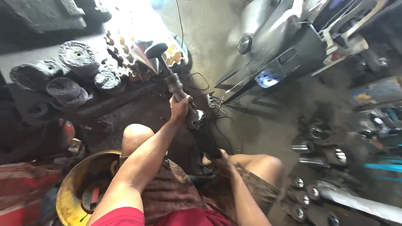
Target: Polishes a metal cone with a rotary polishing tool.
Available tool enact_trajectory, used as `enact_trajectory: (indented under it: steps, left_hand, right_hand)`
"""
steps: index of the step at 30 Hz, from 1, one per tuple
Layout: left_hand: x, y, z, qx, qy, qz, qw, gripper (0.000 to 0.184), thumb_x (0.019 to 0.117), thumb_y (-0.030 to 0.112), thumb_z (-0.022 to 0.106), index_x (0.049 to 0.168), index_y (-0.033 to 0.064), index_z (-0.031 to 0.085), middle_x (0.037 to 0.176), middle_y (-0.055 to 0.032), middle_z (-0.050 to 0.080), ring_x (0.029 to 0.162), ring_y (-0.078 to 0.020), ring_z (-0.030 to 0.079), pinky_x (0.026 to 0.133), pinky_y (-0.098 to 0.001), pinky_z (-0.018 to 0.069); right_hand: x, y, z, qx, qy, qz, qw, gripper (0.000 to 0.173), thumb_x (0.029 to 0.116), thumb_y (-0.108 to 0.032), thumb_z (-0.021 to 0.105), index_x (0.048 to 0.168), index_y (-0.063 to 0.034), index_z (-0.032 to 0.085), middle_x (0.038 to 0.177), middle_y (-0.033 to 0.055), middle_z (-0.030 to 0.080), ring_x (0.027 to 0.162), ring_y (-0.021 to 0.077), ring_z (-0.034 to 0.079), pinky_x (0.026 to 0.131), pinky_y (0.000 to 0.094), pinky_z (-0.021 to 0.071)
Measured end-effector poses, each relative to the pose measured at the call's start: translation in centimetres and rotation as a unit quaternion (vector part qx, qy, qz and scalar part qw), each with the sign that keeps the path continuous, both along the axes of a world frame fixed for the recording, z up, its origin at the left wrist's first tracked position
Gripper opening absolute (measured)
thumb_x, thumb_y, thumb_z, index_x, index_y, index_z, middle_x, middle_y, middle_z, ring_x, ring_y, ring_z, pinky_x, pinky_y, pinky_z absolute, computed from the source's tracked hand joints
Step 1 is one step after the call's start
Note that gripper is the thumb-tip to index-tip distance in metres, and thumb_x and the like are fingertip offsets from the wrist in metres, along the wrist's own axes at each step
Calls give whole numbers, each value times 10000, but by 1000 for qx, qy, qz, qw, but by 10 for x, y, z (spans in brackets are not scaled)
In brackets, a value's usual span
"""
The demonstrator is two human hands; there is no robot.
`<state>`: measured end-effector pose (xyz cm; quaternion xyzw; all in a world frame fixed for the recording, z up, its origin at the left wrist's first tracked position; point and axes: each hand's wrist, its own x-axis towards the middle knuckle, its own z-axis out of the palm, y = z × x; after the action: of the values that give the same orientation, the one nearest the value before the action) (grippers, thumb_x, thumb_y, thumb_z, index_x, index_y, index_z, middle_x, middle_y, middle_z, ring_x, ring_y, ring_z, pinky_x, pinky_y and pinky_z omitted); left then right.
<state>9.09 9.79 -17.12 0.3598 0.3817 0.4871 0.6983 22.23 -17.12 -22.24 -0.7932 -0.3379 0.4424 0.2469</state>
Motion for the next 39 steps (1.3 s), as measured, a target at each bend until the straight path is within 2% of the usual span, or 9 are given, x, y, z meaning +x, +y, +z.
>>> enact_trajectory:
  steps: [4, 10, 17, 25, 27, 31, 34, 38, 39]
  left_hand:
    - [-15, 1, 17, 21, -27, -23, 999, 123, 879, 38, 638, 984, 25, 575, 702, -86, 666, 582, -211, 672, 582, -385, 614]
    - [-36, 16, 32, 5, -1, -3, 1000, 48, 896, 51, 616, 931, 43, 583, 678, -83, 651, 575, -216, 664, 590, -399, 615]
    - [-44, 29, 36, -1, 19, 4, 1000, 46, 886, 54, 616, 908, 57, 576, 667, -75, 638, 563, -210, 652, 585, -397, 606]
    - [-49, 29, 28, -44, 104, -31, 993, 140, 893, 197, 701, 1007, 145, 639, 714, -46, 648, 579, -182, 645, 565, -387, 587]
    - [-47, 34, 31, -47, 100, -31, 993, 115, 907, 177, 685, 1002, 133, 637, 711, -50, 648, 583, -184, 648, 575, -389, 592]
    - [-40, 55, 45, -25, 54, -13, 998, 72, 981, 86, 624, 1007, 27, 590, 710, -87, 645, 591, -220, 663, 610, -416, 625]
    - [-40, 67, 48, 26, 48, -32, 998, 103, 1005, 117, 617, 1036, 35, 563, 715, -75, 646, 604, -216, 677, 627, -409, 637]
    - [-27, 77, 48, 41, 44, -31, 998, 118, 999, 108, 620, 1053, 24, 558, 721, -78, 646, 591, -204, 673, 600, -385, 634]
    - [-23, 78, 46, 34, 52, -31, 998, 134, 996, 110, 627, 1063, 19, 555, 729, -79, 650, 592, -203, 675, 597, -382, 635]
  right_hand:
    - [-3, 6, 13, 1, -26, 57, 998, 485, 838, -438, 826, 1154, -87, 718, 1025, 41, 757, 942, 112, 722, 928, 373, 598]
    - [-18, 9, 13, 89, -24, 80, 992, 502, 837, -443, 832, 1179, -94, 716, 1077, 16, 761, 1033, 75, 711, 993, 343, 583]
    - [-30, 25, 29, 43, 43, 68, 996, 509, 839, -450, 829, 1205, -118, 707, 1082, 11, 755, 1019, 75, 709, 973, 342, 585]
    - [-38, 24, 15, 58, 59, 66, 994, 419, 837, -472, 827, 1052, -122, 745, 953, -2, 765, 908, 93, 729, 889, 377, 615]
    - [-38, 23, 19, 86, 68, 70, 992, 404, 855, -444, 821, 1085, -123, 736, 966, -7, 763, 905, 82, 727, 888, 363, 618]
    - [-33, 17, 40, 159, 106, 97, 977, 496, 891, -375, 783, 1276, -90, 653, 1072, -7, 749, 984, 56, 711, 929, 326, 608]
    - [-34, 13, 54, 199, 139, 110, 964, 619, 987, -495, 653, 1416, -58, 559, 1133, 16, 739, 1011, 47, 706, 931, 312, 611]
    - [-41, 17, 54, 212, 83, 66, 971, 658, 1029, -606, 499, 1420, -79, 549, 1016, 6, 741, 877, 41, 713, 813, 313, 634]
    - [-41, 16, 55, 214, 75, 58, 972, 655, 1047, -598, 457, 1424, -69, 547, 1063, -1, 735, 928, 18, 702, 856, 285, 618]
